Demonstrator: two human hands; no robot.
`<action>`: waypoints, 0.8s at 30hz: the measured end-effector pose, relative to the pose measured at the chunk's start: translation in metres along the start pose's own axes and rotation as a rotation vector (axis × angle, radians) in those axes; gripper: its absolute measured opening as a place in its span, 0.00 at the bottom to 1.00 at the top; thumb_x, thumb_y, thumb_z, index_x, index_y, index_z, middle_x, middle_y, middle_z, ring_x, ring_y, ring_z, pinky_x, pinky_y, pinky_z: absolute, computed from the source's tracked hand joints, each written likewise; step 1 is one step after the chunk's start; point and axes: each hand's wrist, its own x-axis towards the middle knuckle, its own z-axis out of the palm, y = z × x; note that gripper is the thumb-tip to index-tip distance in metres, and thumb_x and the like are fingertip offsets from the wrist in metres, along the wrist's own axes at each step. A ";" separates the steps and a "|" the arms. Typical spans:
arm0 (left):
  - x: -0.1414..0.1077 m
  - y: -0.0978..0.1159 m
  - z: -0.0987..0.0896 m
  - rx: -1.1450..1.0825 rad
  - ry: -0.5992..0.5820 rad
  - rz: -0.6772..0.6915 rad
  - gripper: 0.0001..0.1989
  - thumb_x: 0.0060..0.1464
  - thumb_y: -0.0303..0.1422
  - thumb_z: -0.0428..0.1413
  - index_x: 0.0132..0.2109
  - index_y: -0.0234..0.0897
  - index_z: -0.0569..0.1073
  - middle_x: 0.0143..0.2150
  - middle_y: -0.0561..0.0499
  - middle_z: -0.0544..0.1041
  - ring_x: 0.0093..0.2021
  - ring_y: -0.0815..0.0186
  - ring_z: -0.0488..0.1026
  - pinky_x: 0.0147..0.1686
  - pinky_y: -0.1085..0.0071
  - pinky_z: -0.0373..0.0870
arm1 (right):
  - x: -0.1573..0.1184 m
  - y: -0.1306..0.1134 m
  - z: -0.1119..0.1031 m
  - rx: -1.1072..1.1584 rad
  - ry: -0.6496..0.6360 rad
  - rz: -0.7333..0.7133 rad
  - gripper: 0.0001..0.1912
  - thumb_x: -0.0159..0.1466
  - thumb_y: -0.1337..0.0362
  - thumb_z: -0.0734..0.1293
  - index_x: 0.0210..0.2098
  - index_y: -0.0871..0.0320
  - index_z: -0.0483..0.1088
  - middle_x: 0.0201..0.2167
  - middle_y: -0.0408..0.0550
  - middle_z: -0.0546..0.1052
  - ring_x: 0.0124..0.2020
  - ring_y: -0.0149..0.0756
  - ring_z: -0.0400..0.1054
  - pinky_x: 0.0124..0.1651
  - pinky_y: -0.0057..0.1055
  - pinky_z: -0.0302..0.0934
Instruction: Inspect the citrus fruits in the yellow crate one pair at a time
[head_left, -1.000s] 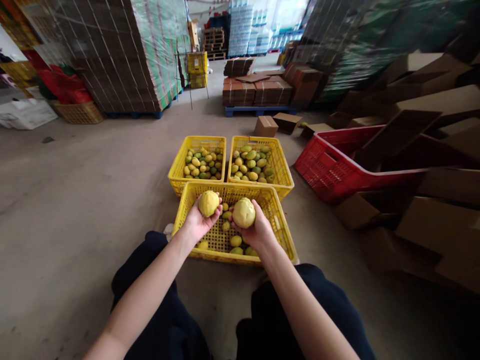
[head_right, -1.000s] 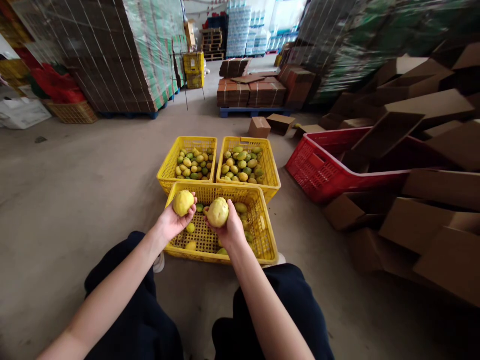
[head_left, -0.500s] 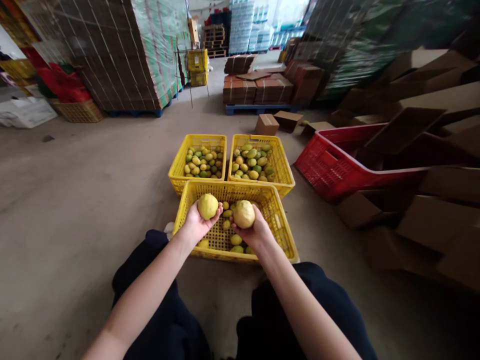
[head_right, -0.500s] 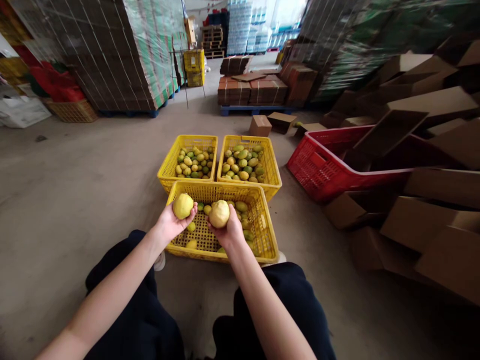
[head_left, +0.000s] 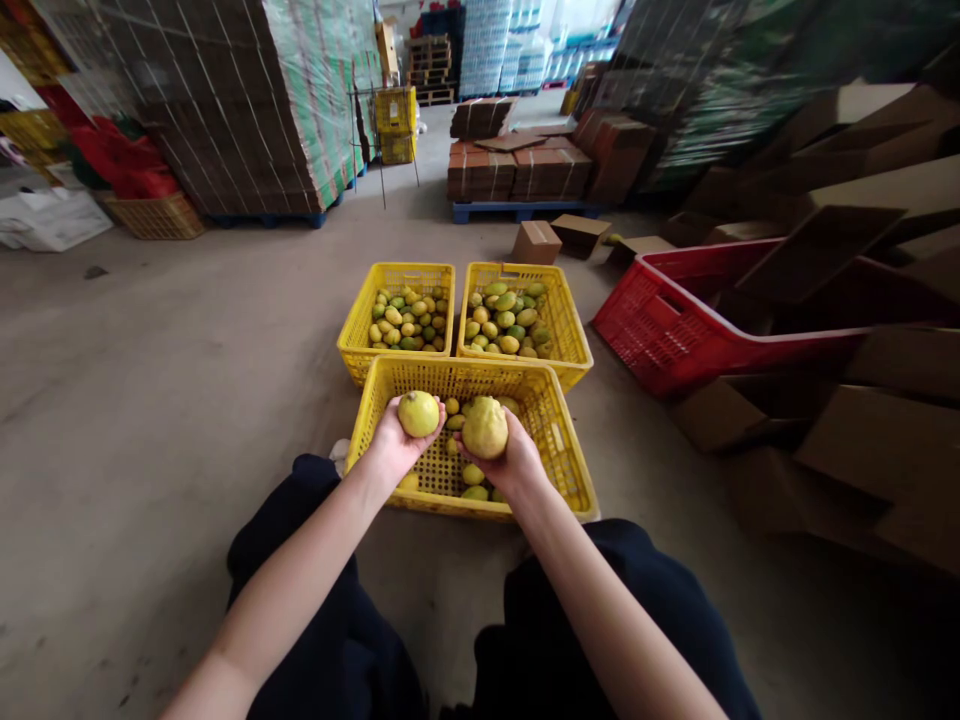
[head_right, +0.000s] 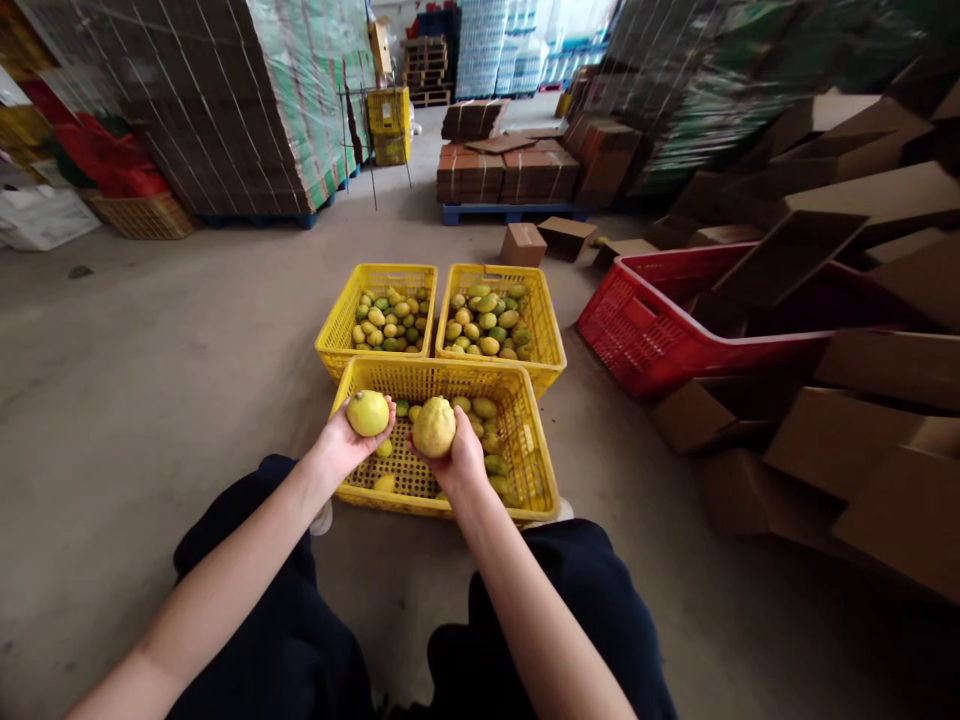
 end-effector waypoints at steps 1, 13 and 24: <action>0.000 -0.001 -0.001 0.006 0.007 -0.004 0.13 0.60 0.30 0.44 0.34 0.30 0.71 0.28 0.46 0.75 0.28 0.66 0.75 0.27 0.72 0.75 | 0.001 0.001 0.000 0.018 0.019 -0.015 0.13 0.68 0.59 0.55 0.34 0.57 0.67 0.21 0.45 0.75 0.20 0.36 0.70 0.22 0.32 0.66; -0.005 -0.009 0.002 0.084 -0.079 -0.046 0.09 0.56 0.33 0.55 0.36 0.29 0.71 0.30 0.43 0.76 0.29 0.67 0.75 0.27 0.75 0.76 | 0.000 0.002 0.000 0.003 0.028 -0.074 0.10 0.66 0.59 0.59 0.33 0.56 0.67 0.20 0.42 0.75 0.21 0.35 0.69 0.24 0.32 0.68; -0.004 -0.006 -0.001 0.076 0.054 -0.008 0.12 0.53 0.40 0.57 0.35 0.33 0.70 0.25 0.49 0.71 0.23 0.70 0.68 0.21 0.77 0.70 | 0.004 0.006 -0.005 0.001 -0.143 0.001 0.17 0.68 0.58 0.52 0.38 0.59 0.68 0.20 0.48 0.76 0.17 0.36 0.68 0.18 0.29 0.62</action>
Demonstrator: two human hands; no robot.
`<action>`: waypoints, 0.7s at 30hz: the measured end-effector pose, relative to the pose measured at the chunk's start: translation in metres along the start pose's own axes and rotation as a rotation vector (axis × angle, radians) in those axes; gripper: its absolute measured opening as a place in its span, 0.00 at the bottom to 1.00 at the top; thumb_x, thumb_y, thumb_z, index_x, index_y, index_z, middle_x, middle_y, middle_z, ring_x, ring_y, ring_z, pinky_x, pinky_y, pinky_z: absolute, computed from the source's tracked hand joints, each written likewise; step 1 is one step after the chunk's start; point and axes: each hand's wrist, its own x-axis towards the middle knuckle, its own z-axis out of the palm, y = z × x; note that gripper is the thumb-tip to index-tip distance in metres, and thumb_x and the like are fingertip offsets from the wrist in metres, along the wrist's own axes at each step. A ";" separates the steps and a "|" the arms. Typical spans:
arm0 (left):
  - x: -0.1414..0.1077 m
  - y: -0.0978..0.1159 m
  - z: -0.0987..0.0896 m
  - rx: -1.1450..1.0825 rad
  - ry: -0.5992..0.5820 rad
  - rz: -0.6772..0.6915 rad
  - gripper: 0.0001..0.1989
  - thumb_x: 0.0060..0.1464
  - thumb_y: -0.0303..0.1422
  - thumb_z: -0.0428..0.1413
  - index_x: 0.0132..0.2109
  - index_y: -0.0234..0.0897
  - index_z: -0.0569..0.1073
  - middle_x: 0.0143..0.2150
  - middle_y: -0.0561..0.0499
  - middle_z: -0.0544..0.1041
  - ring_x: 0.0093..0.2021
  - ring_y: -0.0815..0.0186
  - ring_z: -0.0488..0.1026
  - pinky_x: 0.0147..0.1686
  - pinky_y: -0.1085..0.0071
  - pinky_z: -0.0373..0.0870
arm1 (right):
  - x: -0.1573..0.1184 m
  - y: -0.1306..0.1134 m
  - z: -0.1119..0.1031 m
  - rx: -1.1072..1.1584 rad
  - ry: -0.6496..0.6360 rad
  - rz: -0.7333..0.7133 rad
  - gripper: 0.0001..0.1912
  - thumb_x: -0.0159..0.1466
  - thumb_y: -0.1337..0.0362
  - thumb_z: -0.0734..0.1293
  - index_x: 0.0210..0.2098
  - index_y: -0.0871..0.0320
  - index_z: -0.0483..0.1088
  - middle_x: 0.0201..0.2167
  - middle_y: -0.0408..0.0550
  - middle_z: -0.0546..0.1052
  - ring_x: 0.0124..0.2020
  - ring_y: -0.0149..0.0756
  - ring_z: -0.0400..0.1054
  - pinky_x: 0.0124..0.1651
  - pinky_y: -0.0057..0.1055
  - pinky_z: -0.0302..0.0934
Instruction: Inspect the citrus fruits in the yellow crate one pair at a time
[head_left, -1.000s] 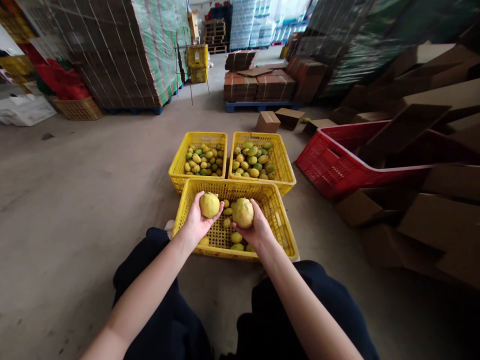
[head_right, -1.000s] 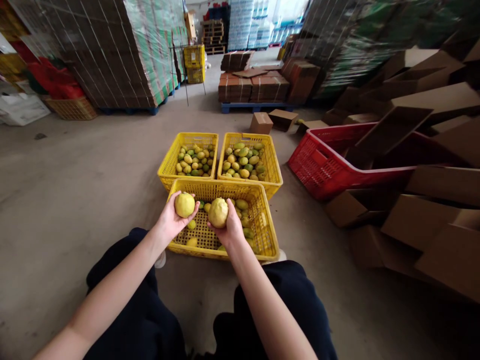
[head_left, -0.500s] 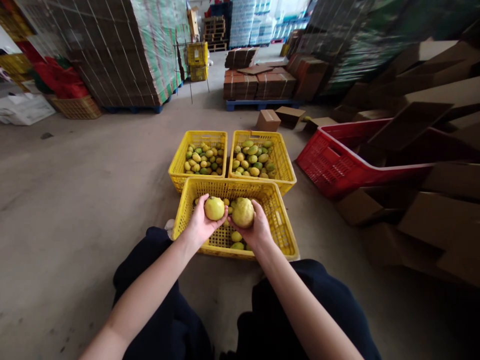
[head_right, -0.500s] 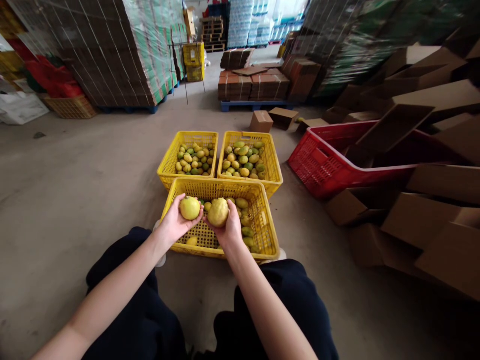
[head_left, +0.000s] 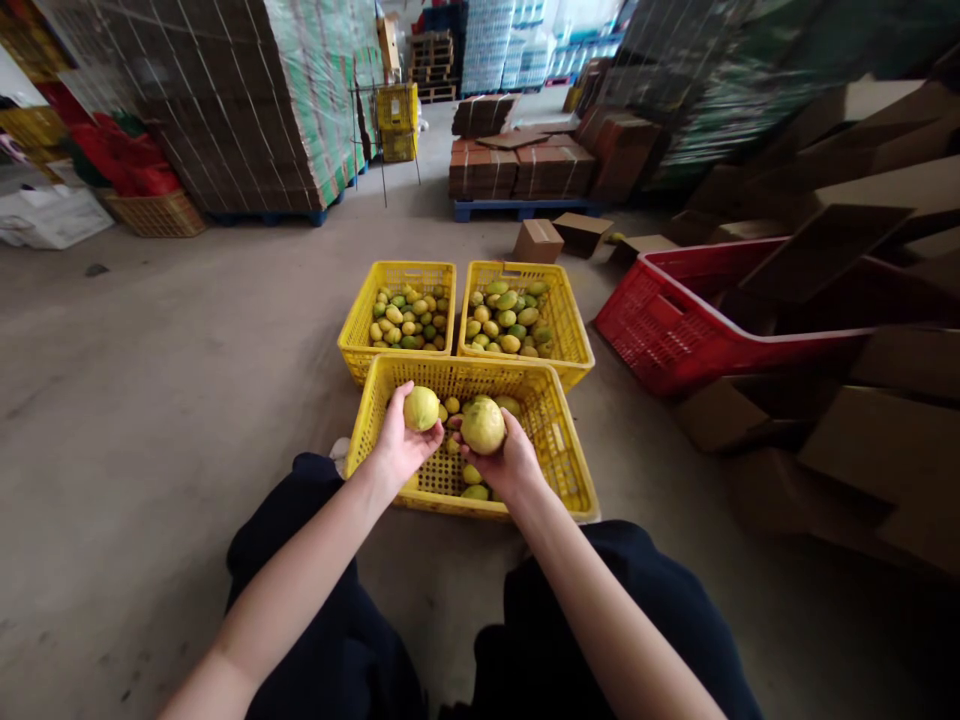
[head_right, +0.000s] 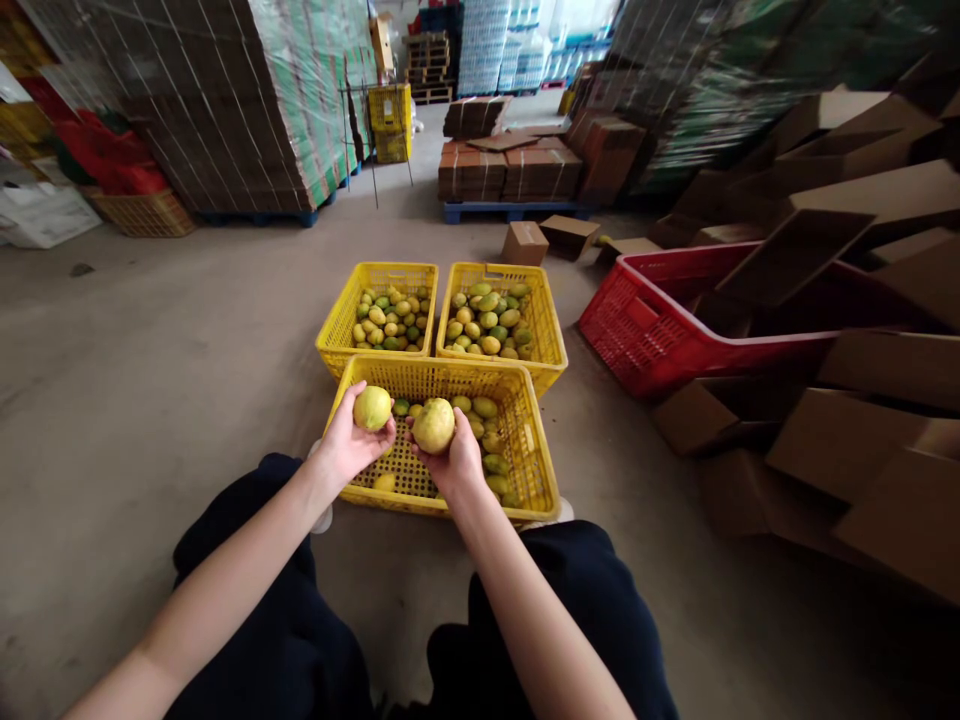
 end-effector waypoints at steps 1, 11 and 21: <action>0.001 0.000 0.000 0.004 0.012 -0.002 0.12 0.53 0.39 0.58 0.34 0.34 0.69 0.25 0.49 0.71 0.23 0.70 0.68 0.21 0.77 0.70 | -0.001 0.000 0.001 -0.001 -0.011 0.003 0.17 0.67 0.58 0.53 0.37 0.60 0.69 0.19 0.49 0.75 0.18 0.36 0.68 0.17 0.28 0.62; 0.003 -0.001 -0.002 -0.012 -0.104 0.005 0.12 0.60 0.35 0.48 0.41 0.29 0.70 0.32 0.42 0.76 0.32 0.62 0.76 0.30 0.70 0.77 | -0.006 0.001 0.006 -0.021 -0.135 -0.079 0.08 0.60 0.61 0.66 0.29 0.59 0.66 0.21 0.46 0.75 0.16 0.30 0.65 0.13 0.22 0.57; 0.004 -0.003 0.000 0.012 -0.030 -0.055 0.16 0.61 0.30 0.42 0.44 0.28 0.73 0.29 0.42 0.76 0.25 0.65 0.74 0.22 0.74 0.73 | -0.004 -0.003 0.003 -0.051 0.043 -0.023 0.11 0.63 0.59 0.61 0.30 0.60 0.68 0.18 0.47 0.74 0.17 0.34 0.67 0.15 0.26 0.58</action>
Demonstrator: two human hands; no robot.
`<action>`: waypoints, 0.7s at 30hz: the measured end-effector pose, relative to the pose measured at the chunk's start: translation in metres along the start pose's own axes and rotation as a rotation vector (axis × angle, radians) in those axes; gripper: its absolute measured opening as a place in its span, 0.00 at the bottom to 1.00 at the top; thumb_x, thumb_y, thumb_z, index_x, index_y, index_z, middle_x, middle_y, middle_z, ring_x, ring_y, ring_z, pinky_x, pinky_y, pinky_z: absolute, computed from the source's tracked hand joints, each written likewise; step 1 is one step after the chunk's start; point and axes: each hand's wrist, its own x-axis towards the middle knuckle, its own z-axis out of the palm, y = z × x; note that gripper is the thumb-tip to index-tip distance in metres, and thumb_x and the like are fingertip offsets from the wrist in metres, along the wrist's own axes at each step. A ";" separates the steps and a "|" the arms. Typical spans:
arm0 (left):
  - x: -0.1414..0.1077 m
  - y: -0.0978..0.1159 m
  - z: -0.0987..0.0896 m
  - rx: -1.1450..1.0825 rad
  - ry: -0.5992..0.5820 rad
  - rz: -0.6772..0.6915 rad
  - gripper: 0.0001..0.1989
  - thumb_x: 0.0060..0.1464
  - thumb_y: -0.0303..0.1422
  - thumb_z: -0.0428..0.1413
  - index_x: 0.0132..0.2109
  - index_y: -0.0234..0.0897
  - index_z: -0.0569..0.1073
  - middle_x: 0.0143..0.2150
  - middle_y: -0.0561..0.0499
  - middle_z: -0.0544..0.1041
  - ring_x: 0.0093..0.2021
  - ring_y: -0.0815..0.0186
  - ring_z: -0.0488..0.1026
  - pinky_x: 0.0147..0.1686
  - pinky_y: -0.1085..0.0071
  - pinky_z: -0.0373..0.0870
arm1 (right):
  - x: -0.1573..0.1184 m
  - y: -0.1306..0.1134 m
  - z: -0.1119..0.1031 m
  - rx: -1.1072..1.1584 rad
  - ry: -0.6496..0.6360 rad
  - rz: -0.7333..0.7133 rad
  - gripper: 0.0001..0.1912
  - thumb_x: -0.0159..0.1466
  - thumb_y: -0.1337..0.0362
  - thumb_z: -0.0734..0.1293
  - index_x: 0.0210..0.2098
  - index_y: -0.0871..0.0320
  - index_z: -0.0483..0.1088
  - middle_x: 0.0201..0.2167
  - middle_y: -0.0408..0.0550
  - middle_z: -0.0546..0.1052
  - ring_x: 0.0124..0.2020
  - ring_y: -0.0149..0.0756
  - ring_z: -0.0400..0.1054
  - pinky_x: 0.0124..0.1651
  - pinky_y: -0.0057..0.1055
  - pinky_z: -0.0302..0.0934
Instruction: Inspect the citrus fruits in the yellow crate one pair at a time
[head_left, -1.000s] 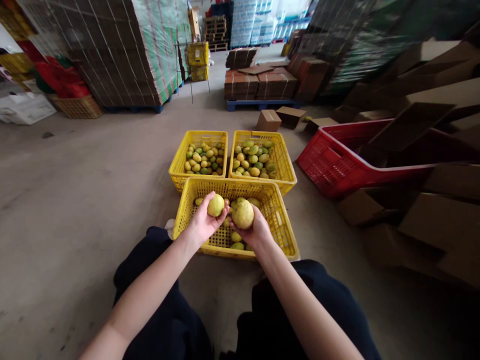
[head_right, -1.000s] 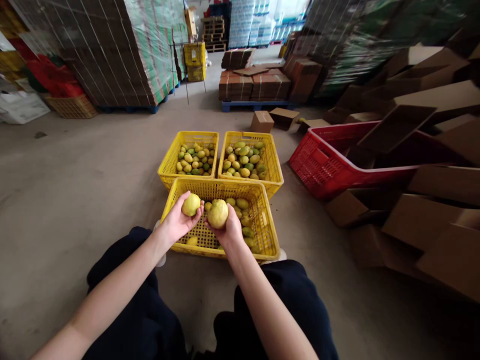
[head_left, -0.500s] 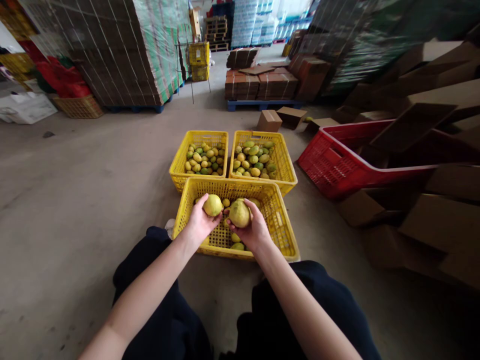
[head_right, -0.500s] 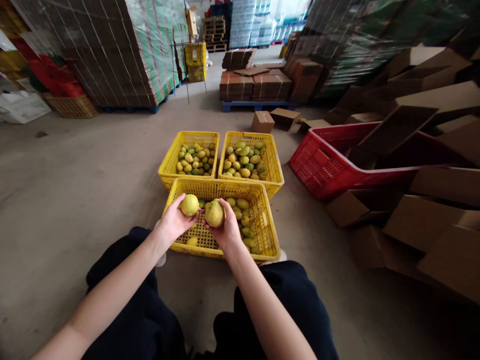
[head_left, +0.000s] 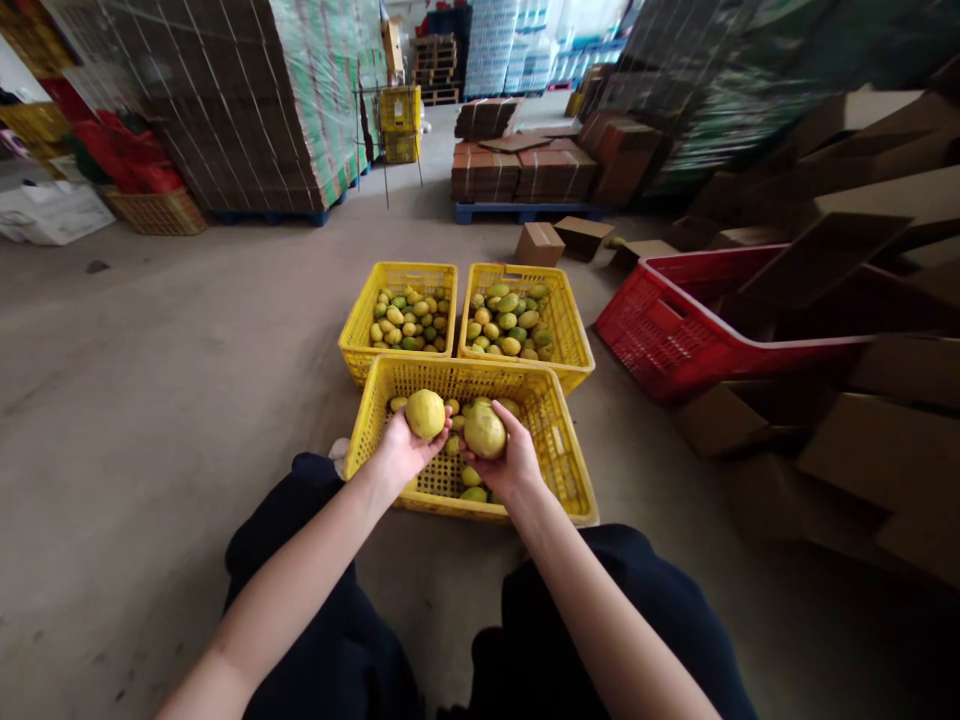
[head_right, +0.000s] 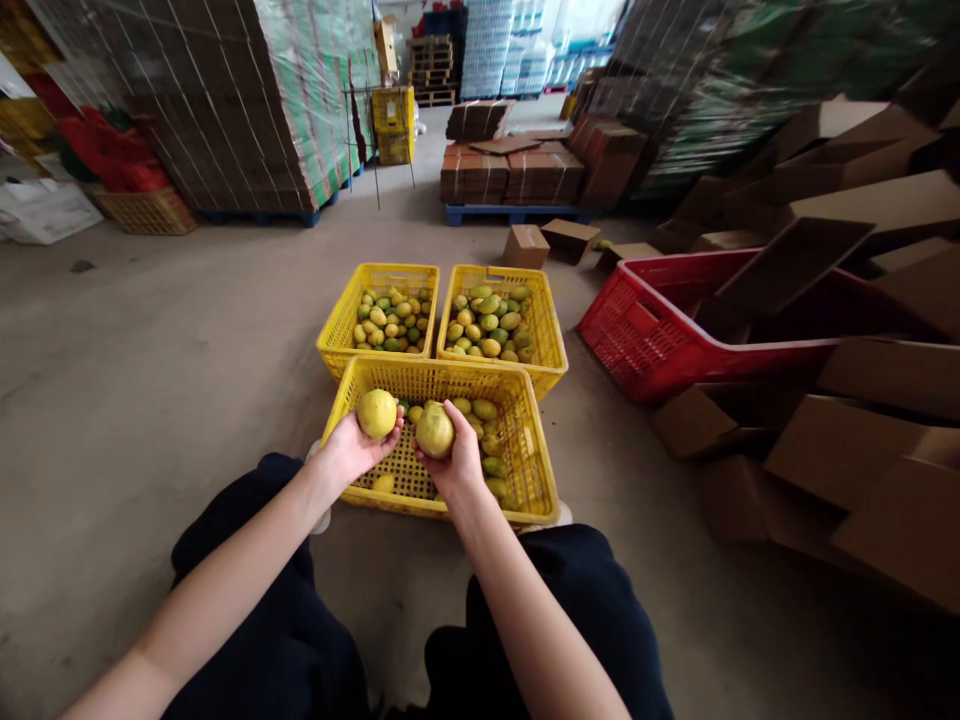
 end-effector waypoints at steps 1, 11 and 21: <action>0.000 0.000 0.000 0.012 -0.014 0.003 0.15 0.61 0.29 0.43 0.44 0.28 0.73 0.29 0.42 0.77 0.25 0.66 0.74 0.22 0.74 0.73 | 0.001 0.000 0.000 0.000 -0.010 0.019 0.12 0.64 0.59 0.60 0.30 0.60 0.68 0.18 0.47 0.74 0.18 0.35 0.69 0.18 0.27 0.61; -0.008 0.002 -0.002 0.126 -0.174 -0.035 0.18 0.61 0.39 0.49 0.42 0.27 0.74 0.29 0.43 0.77 0.25 0.65 0.76 0.21 0.74 0.74 | -0.002 -0.002 0.002 0.004 -0.114 -0.009 0.10 0.64 0.64 0.60 0.31 0.60 0.71 0.20 0.45 0.75 0.21 0.35 0.70 0.22 0.28 0.64; -0.007 0.003 -0.002 0.078 -0.109 0.023 0.20 0.59 0.43 0.50 0.38 0.27 0.73 0.27 0.43 0.76 0.22 0.67 0.73 0.21 0.74 0.73 | 0.001 -0.004 0.000 0.040 0.032 0.018 0.08 0.62 0.61 0.63 0.28 0.58 0.66 0.17 0.44 0.73 0.18 0.35 0.68 0.18 0.27 0.62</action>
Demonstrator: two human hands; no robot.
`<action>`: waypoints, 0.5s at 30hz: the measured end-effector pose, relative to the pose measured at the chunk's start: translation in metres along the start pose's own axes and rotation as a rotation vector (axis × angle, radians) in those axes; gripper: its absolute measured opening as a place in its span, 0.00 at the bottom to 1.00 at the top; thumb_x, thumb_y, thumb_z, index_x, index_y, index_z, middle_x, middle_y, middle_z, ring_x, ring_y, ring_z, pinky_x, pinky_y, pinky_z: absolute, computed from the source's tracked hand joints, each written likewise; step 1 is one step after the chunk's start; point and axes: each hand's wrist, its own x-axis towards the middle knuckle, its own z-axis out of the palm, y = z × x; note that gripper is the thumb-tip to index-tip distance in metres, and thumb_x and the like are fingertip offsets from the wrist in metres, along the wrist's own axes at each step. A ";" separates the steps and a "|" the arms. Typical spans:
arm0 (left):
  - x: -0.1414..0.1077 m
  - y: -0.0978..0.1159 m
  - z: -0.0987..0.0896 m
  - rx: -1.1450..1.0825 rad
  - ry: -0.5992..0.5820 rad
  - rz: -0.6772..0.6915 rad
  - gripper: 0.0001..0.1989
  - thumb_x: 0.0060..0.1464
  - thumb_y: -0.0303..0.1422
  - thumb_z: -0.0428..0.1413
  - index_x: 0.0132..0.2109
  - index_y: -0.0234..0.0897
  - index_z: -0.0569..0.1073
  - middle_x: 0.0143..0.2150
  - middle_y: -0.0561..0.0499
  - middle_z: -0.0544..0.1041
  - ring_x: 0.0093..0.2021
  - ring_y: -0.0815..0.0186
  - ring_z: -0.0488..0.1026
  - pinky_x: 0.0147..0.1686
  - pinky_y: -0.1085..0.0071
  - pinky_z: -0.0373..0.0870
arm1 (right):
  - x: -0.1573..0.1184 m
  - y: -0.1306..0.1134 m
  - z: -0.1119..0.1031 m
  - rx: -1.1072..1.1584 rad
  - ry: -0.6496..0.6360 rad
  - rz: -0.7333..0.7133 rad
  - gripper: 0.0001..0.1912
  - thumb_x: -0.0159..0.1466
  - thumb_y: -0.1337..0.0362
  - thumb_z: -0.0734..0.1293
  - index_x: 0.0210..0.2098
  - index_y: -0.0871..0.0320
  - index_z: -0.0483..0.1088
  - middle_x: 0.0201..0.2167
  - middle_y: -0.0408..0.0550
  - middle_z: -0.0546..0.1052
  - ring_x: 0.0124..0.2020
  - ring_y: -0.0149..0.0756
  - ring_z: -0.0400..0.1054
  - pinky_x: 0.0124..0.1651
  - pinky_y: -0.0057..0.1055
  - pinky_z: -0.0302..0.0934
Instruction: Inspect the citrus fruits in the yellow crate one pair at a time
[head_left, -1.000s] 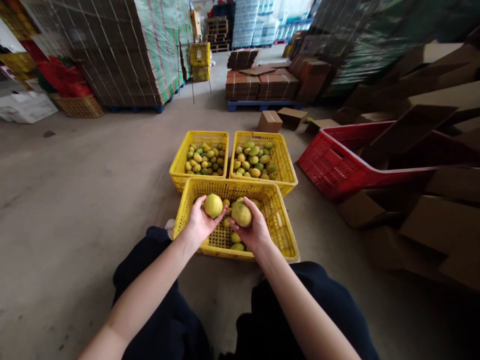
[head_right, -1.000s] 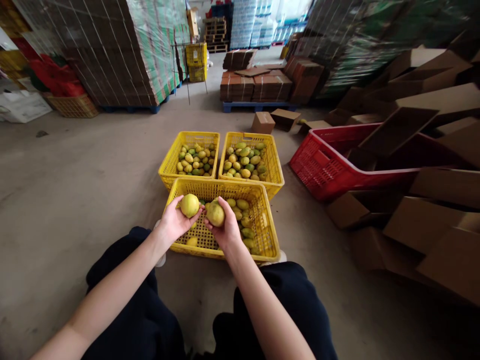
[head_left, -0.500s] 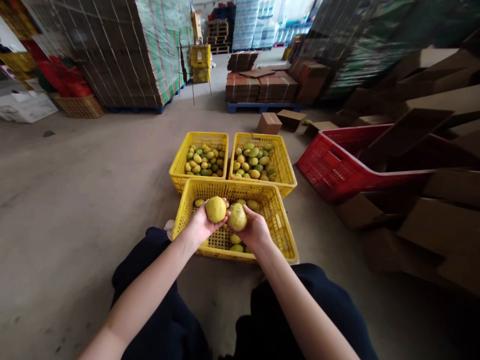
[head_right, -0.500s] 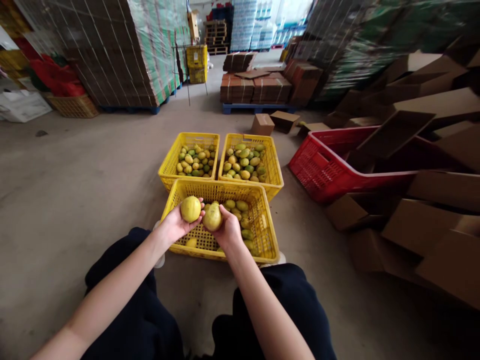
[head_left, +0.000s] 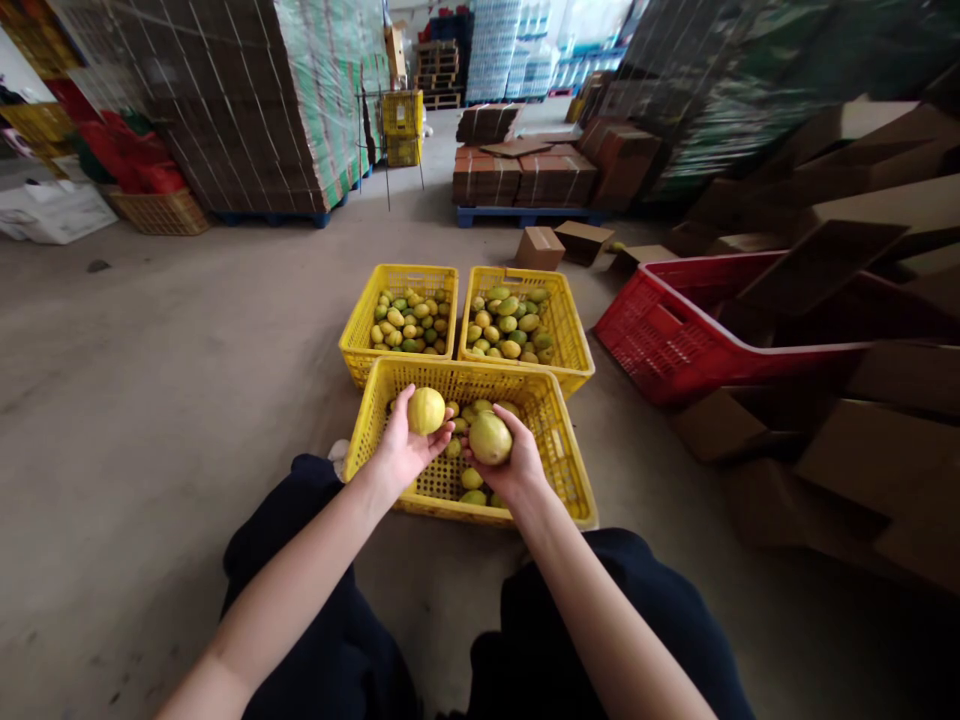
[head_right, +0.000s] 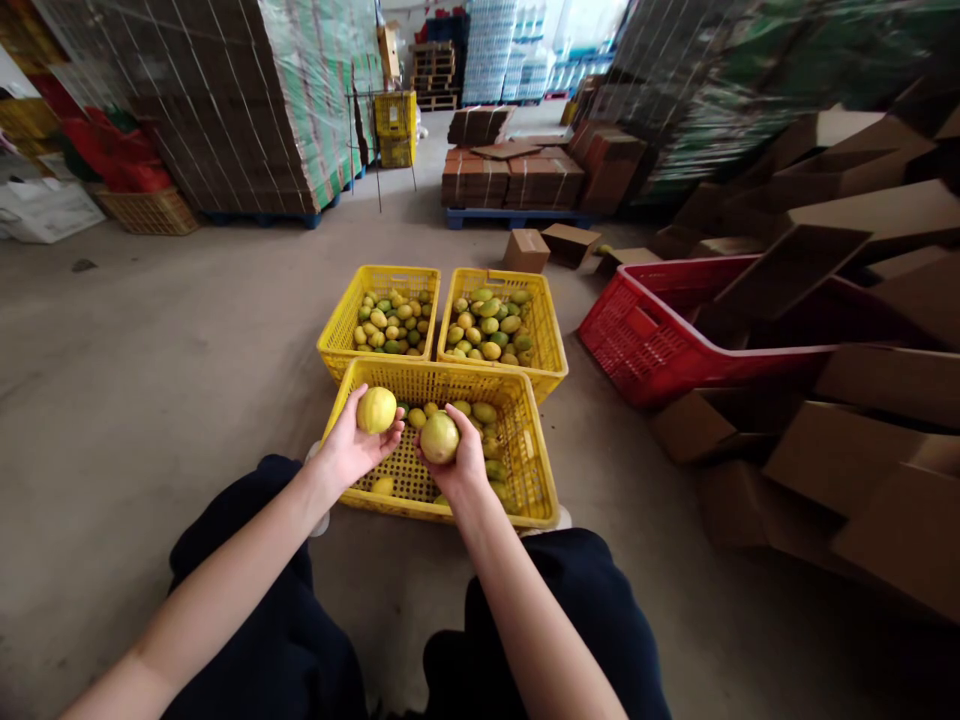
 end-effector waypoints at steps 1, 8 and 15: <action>0.001 0.000 -0.001 -0.020 0.011 -0.007 0.21 0.60 0.44 0.49 0.38 0.27 0.73 0.27 0.43 0.76 0.22 0.68 0.72 0.21 0.74 0.73 | 0.001 0.000 0.000 0.004 0.022 0.026 0.09 0.63 0.61 0.61 0.28 0.58 0.66 0.17 0.45 0.73 0.18 0.35 0.69 0.19 0.28 0.63; 0.004 0.002 0.001 -0.112 0.127 -0.018 0.16 0.63 0.39 0.46 0.43 0.29 0.71 0.28 0.44 0.74 0.26 0.66 0.75 0.19 0.78 0.73 | 0.008 0.005 -0.004 0.072 0.088 -0.028 0.04 0.61 0.64 0.65 0.30 0.56 0.65 0.17 0.40 0.73 0.20 0.34 0.70 0.25 0.30 0.68; 0.000 0.000 0.001 -0.095 0.068 -0.092 0.18 0.64 0.36 0.43 0.48 0.29 0.71 0.30 0.43 0.77 0.29 0.63 0.77 0.17 0.78 0.72 | 0.013 0.001 -0.008 0.140 0.027 0.028 0.09 0.63 0.62 0.58 0.30 0.57 0.67 0.18 0.46 0.74 0.20 0.38 0.70 0.23 0.33 0.68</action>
